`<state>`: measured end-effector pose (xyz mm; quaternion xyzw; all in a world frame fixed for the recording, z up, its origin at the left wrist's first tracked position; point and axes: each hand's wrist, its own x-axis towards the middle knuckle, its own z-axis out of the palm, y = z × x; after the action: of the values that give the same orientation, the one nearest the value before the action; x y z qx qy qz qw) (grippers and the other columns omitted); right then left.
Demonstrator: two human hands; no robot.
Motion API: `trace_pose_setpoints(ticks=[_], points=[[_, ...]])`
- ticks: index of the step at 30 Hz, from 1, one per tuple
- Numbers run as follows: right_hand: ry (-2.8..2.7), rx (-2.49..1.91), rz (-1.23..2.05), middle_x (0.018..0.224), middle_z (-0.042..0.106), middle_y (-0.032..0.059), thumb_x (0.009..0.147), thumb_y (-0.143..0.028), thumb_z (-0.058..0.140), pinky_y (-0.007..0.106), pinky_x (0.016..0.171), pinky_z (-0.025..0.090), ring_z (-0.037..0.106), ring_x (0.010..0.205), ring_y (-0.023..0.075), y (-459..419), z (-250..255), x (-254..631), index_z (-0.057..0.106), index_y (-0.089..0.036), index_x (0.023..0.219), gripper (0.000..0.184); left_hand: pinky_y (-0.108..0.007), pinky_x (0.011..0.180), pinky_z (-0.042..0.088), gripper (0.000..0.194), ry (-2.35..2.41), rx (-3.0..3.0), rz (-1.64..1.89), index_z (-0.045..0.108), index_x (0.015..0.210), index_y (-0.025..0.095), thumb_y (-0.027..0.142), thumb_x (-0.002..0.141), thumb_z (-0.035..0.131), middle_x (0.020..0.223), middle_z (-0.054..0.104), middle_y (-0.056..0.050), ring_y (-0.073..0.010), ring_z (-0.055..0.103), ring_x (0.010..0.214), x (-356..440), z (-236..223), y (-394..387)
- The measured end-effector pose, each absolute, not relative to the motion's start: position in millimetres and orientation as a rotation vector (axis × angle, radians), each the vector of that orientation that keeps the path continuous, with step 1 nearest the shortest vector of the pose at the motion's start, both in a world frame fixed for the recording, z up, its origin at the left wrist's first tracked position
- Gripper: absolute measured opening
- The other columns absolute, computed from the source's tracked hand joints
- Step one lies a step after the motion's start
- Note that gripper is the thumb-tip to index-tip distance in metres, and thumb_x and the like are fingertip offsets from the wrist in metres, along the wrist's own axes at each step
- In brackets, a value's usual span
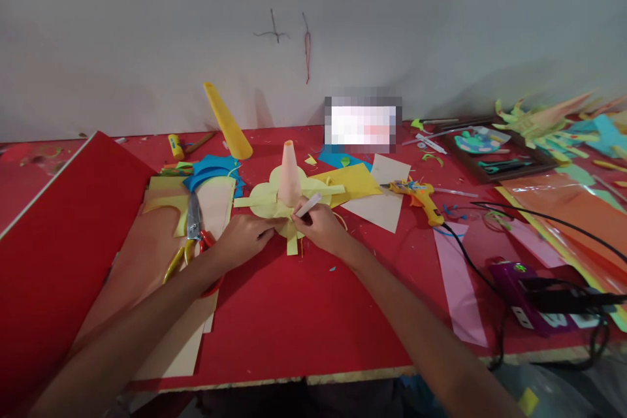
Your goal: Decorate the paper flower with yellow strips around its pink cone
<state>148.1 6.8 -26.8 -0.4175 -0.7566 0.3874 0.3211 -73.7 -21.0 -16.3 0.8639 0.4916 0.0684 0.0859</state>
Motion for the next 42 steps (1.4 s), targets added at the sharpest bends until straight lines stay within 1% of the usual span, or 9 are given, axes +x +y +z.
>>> trace_pose_setpoints(ticks=[4,8,15,21,24,29,33,38,42], points=[[-2.026,-1.096,1.008,0.062,0.046,-0.0048,0.091,-0.035,0.053,0.026,0.057,0.032,0.044,0.056,0.0132,6.9,-26.4,147.8,0.046,-0.023,0.076,0.020,-0.026,0.061,0.041,0.037,1.450,2.595,0.237,0.077,0.110,0.025,0.014,0.092,0.047,0.091,0.080,-0.006,-0.0193,0.070,0.073,-73.5,-19.6,-20.0],[-2.038,-1.138,1.000,0.061,0.044,-0.0058,0.092,-0.035,0.052,0.026,0.056,0.030,0.041,0.055,0.0125,5.8,-26.4,147.4,0.042,-0.024,0.075,0.023,-0.026,0.061,0.041,0.035,1.459,2.581,0.238,0.077,0.108,0.025,0.015,0.093,0.047,0.088,0.079,-0.006,-0.0189,0.069,0.070,-73.0,-21.6,-20.2],[-2.057,-1.157,0.949,0.061,0.046,-0.0048,0.094,-0.037,0.052,0.027,0.058,0.031,0.044,0.056,0.0140,3.5,-22.0,146.8,0.046,-0.024,0.078,0.022,-0.027,0.061,0.042,0.038,1.475,2.584,0.203,0.076,0.118,0.026,0.017,0.094,0.047,0.088,0.079,-0.006,-0.0195,0.069,0.070,-70.5,-18.9,-20.9],[-2.041,-1.134,0.969,0.066,0.052,-0.0028,0.094,-0.038,0.052,0.027,0.060,0.034,0.048,0.060,0.0153,3.5,-22.7,147.5,0.048,-0.023,0.080,0.021,-0.027,0.058,0.039,0.040,1.472,2.602,0.193,0.076,0.118,0.025,0.015,0.093,0.047,0.086,0.079,-0.007,-0.0199,0.068,0.068,-71.1,-17.5,-20.1],[-2.027,-1.120,0.990,0.065,0.051,-0.0033,0.095,-0.040,0.052,0.027,0.061,0.034,0.047,0.060,0.0153,4.1,-24.1,147.8,0.048,-0.023,0.080,0.022,-0.027,0.058,0.039,0.040,1.473,2.607,0.209,0.076,0.119,0.025,0.015,0.093,0.047,0.086,0.079,-0.008,-0.0197,0.069,0.068,-71.8,-17.0,-20.4],[-1.960,-1.103,1.055,0.062,0.045,-0.0048,0.093,-0.042,0.057,0.027,0.059,0.033,0.043,0.058,0.0142,5.2,-25.3,148.0,0.049,-0.023,0.078,0.025,-0.027,0.058,0.038,0.040,1.484,2.608,0.216,0.076,0.118,0.026,0.016,0.093,0.047,0.091,0.080,-0.007,-0.0200,0.069,0.069,-72.8,-17.6,-22.2],[-1.943,-1.109,1.056,0.065,0.049,-0.0038,0.094,-0.043,0.056,0.027,0.060,0.034,0.045,0.059,0.0143,5.6,-25.4,148.3,0.051,-0.023,0.080,0.025,-0.028,0.057,0.036,0.040,1.485,2.623,0.200,0.075,0.120,0.027,0.016,0.094,0.047,0.090,0.080,-0.006,-0.0211,0.070,0.069,-73.1,-19.7,-22.4],[-2.024,-1.138,0.981,0.062,0.044,-0.0055,0.095,-0.042,0.054,0.027,0.059,0.031,0.043,0.057,0.0140,5.8,-27.3,148.0,0.048,-0.024,0.079,0.025,-0.028,0.057,0.036,0.037,1.483,2.619,0.181,0.076,0.115,0.027,0.017,0.093,0.047,0.086,0.080,-0.006,-0.0207,0.068,0.067,-72.3,-20.1,-21.5],[-2.092,-1.115,0.945,0.064,0.046,-0.0041,0.097,-0.040,0.050,0.028,0.061,0.031,0.044,0.060,0.0147,5.4,-27.9,147.1,0.048,-0.023,0.078,0.025,-0.027,0.058,0.036,0.036,1.491,2.585,0.190,0.077,0.111,0.025,0.018,0.094,0.046,0.083,0.079,-0.006,-0.0197,0.067,0.066,-70.4,-18.1,-21.4]])
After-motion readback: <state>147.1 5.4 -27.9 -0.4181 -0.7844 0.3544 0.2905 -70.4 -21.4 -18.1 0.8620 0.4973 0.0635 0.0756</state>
